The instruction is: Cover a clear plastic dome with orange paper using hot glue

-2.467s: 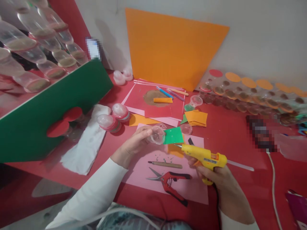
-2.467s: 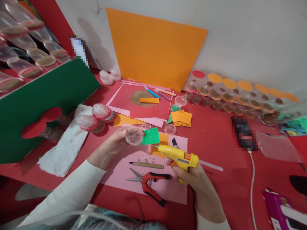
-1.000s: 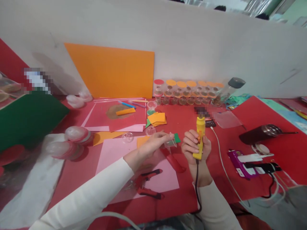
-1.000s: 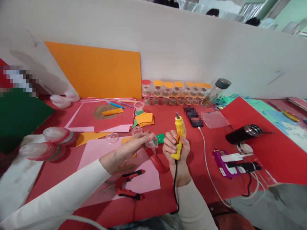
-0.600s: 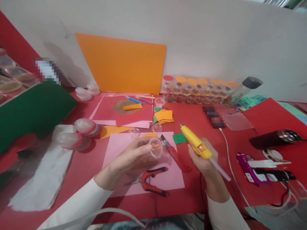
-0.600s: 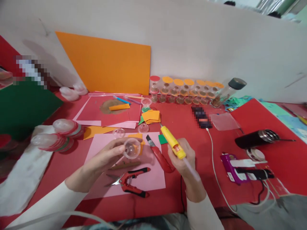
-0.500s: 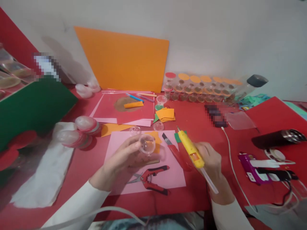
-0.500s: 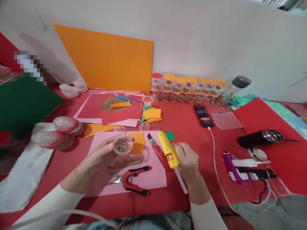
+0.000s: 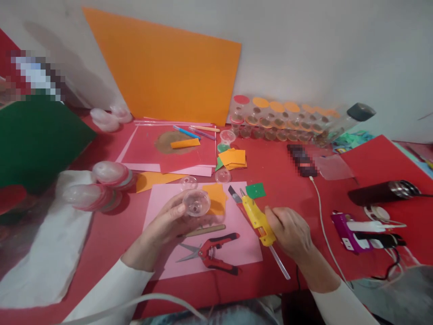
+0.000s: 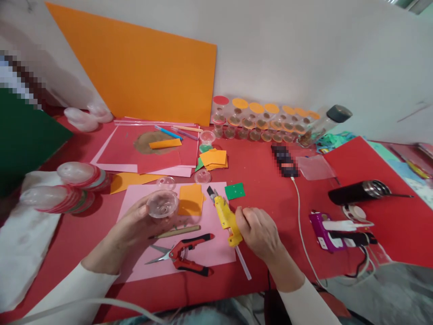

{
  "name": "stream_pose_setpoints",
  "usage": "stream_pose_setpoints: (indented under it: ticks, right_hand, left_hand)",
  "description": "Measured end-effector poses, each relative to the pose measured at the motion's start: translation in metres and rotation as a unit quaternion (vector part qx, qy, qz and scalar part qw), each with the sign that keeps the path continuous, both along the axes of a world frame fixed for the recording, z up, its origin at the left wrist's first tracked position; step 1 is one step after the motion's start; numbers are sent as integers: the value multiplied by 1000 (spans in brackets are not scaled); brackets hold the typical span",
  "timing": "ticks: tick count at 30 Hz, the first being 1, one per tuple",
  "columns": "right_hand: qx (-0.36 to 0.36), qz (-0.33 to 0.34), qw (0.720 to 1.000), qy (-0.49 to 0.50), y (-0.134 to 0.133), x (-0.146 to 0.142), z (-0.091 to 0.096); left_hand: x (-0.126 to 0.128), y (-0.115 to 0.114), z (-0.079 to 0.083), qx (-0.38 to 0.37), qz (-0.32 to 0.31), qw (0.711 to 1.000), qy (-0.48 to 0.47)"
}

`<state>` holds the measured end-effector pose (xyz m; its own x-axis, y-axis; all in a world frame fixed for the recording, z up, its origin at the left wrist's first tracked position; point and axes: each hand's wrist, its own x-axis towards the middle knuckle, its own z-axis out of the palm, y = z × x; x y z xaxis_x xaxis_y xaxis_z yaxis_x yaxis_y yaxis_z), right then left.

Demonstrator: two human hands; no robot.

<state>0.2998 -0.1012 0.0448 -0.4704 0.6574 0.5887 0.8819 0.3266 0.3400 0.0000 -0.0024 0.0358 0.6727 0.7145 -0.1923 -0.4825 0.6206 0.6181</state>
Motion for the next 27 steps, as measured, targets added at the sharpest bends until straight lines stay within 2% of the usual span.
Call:
stream_pose_setpoints:
  ticks: [2, 4, 7, 10, 13, 15, 17, 19, 22, 25, 27]
  right_hand:
    - [-6, -11, 999, 34, -1, 1, 0]
    - [-11, -32, 994, 108, -3, 3, 1]
    - [-20, -81, 961, 262, -5, 7, 3]
    - [-66, -132, 894, 423, -7, 12, 2]
    - [-172, -173, 797, 553, -10, 17, -1]
    - [-245, -176, 749, 589, -12, 18, -1]
    - [-297, -166, 721, 603, -14, 17, 1]
    - [-322, -150, 701, 619, -16, 14, 3]
    - [-329, -122, 668, 656, -18, 7, 6]
    - [-344, -97, 641, 679, -18, -3, 11]
    - [-345, -81, 641, 681, -17, -10, 14]
  left_hand:
    - [0, -2, 9, -10, 7, 1000, 14]
    - [0, -5, 19, -18, 6, 999, 35]
    - [1, -9, 31, -12, 6, 998, 61]
    - [0, -11, 37, -5, 23, 996, 84]
    - [-8, -4, 34, 28, 30, 986, 161]
    - [-18, 4, 28, 104, 38, 958, 266]
    - [-29, 12, 22, 215, 63, 899, 377]
    - [-39, 17, 17, 291, 66, 842, 449]
    - [-45, 17, 13, 332, 10, 785, 522]
    - [-41, 15, 11, 359, -16, 754, 550]
    - [-39, 14, 10, 372, -20, 738, 562]
